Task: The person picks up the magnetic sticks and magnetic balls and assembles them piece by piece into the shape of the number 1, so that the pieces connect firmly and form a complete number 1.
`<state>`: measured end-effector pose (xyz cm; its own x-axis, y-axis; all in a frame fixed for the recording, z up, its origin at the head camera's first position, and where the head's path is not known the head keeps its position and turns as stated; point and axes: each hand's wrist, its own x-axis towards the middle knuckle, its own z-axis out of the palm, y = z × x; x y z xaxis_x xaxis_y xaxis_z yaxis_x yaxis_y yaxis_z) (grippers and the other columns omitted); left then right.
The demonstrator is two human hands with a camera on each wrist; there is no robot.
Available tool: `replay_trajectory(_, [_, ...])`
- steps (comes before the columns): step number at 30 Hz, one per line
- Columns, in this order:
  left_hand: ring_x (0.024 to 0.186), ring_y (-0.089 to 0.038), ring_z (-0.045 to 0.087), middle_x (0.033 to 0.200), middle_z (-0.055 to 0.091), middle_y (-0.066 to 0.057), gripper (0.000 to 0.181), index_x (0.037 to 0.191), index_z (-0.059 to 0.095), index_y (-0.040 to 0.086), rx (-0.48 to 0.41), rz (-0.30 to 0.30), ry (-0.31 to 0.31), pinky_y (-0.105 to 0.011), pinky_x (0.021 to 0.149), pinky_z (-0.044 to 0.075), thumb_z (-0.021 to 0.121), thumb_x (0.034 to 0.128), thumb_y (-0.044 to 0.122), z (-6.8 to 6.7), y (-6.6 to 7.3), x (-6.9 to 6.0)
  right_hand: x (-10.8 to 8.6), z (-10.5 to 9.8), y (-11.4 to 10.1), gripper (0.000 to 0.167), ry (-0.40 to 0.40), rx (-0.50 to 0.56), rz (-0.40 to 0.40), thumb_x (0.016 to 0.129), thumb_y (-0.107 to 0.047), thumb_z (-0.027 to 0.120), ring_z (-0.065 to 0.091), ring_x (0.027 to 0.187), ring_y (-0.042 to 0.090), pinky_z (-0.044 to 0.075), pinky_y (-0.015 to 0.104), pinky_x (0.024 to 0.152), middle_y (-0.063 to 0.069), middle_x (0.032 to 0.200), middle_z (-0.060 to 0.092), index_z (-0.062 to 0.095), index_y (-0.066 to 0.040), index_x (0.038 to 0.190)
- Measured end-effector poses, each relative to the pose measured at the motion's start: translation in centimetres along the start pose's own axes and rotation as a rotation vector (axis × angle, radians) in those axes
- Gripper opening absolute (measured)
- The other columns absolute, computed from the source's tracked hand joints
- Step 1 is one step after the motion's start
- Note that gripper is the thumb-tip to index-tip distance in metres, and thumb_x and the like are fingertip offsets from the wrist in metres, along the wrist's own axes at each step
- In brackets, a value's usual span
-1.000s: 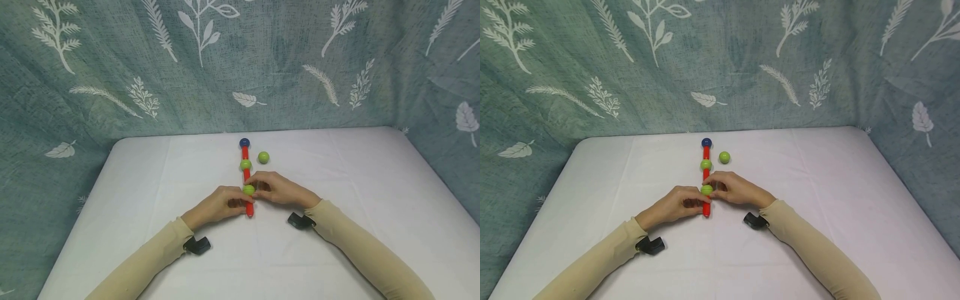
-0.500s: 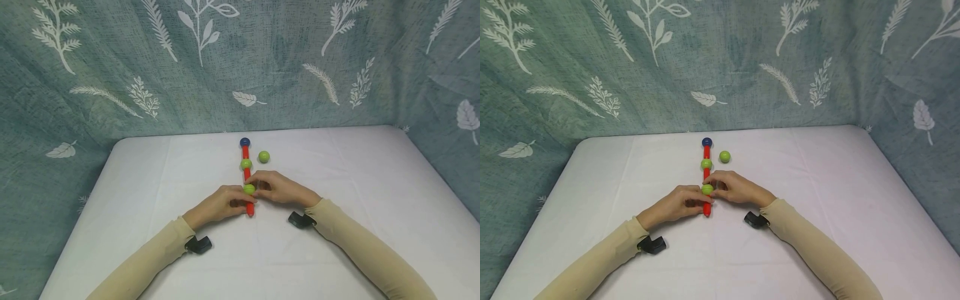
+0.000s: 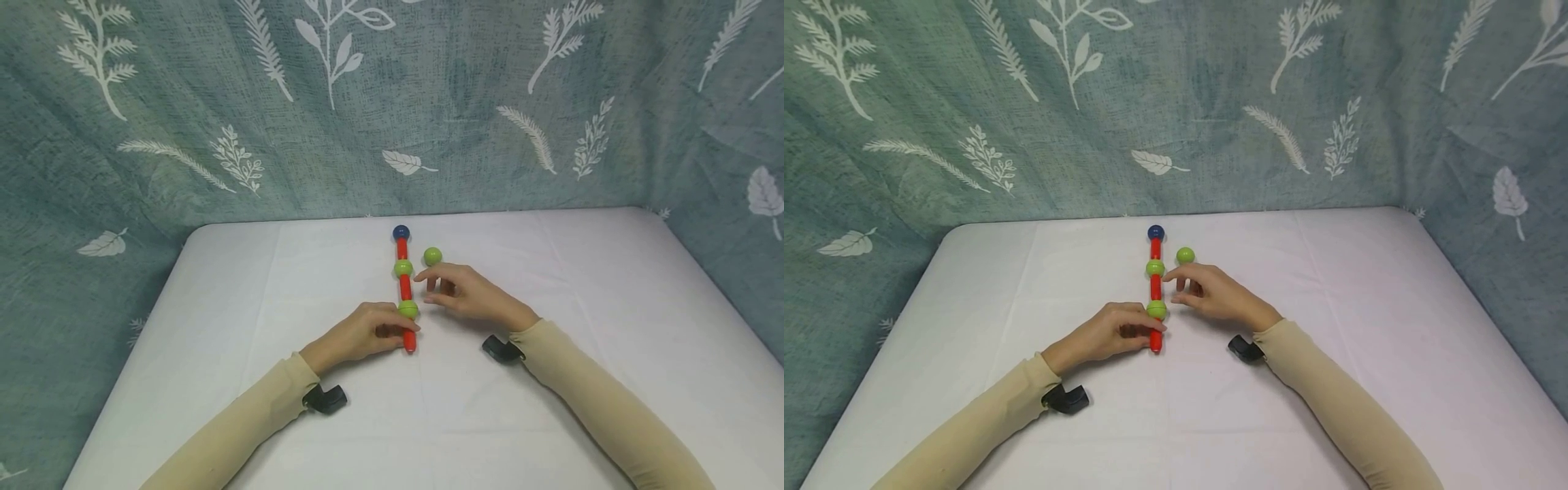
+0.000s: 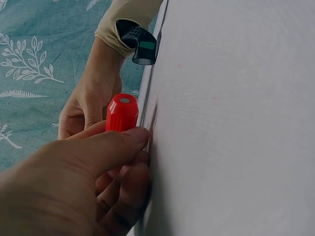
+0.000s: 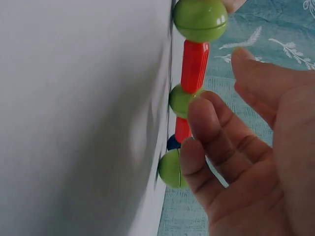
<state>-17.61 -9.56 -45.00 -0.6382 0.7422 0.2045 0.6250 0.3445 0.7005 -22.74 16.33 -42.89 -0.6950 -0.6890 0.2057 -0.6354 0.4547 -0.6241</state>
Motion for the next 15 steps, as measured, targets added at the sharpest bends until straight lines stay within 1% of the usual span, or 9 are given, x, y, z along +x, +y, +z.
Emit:
replay_trajectory(3, [0.077,-0.008,0.054,0.098,0.067,0.005,0.032,0.116,0.073,0.019,-0.008,-0.005,-0.002,-0.018,0.069,0.05,0.076,0.0853,0.011,0.0,-0.1,0.0,0.0,-0.4,0.1,0.038,0.001,-0.037,-0.011,0.089,-0.014,0.073,0.054,0.071,0.011,0.049,0.025,0.066,-0.001,0.096,0.064,0.062,-0.011,0.125])
replay_trajectory(6, [0.077,-0.008,0.054,0.099,0.067,0.005,0.032,0.116,0.073,0.018,-0.009,-0.006,-0.001,-0.019,0.069,0.05,0.076,0.0851,0.011,-0.1,-0.1,-0.1,0.0,-1.0,0.2,0.039,0.02,-0.069,-0.011,0.088,-0.015,0.074,0.055,0.073,0.012,0.05,0.027,0.067,0.002,0.097,0.064,0.062,-0.011,0.126])
replay_trajectory(10, [0.078,-0.009,0.055,0.098,0.066,0.005,0.032,0.116,0.072,0.019,0.005,-0.007,-0.01,-0.019,0.07,0.05,0.076,0.0854,0.012,-0.2,0.1,-0.1,-0.1,-1.7,0.5,0.039,0.055,-0.099,0.001,0.088,-0.015,0.074,0.057,0.077,0.012,0.052,0.031,0.069,0.005,0.099,0.064,0.062,-0.011,0.125])
replay_trajectory(15, [0.078,-0.01,0.056,0.098,0.065,0.006,0.032,0.117,0.072,0.02,0.04,-0.028,-0.035,-0.018,0.069,0.05,0.076,0.0862,0.014,-0.2,0.4,0.0,0.3,-2.5,1.3,0.037,0.085,-0.137,0.004,0.09,-0.017,0.072,0.059,0.083,0.015,0.052,0.036,0.072,0.007,0.102,0.063,0.062,-0.011,0.125])
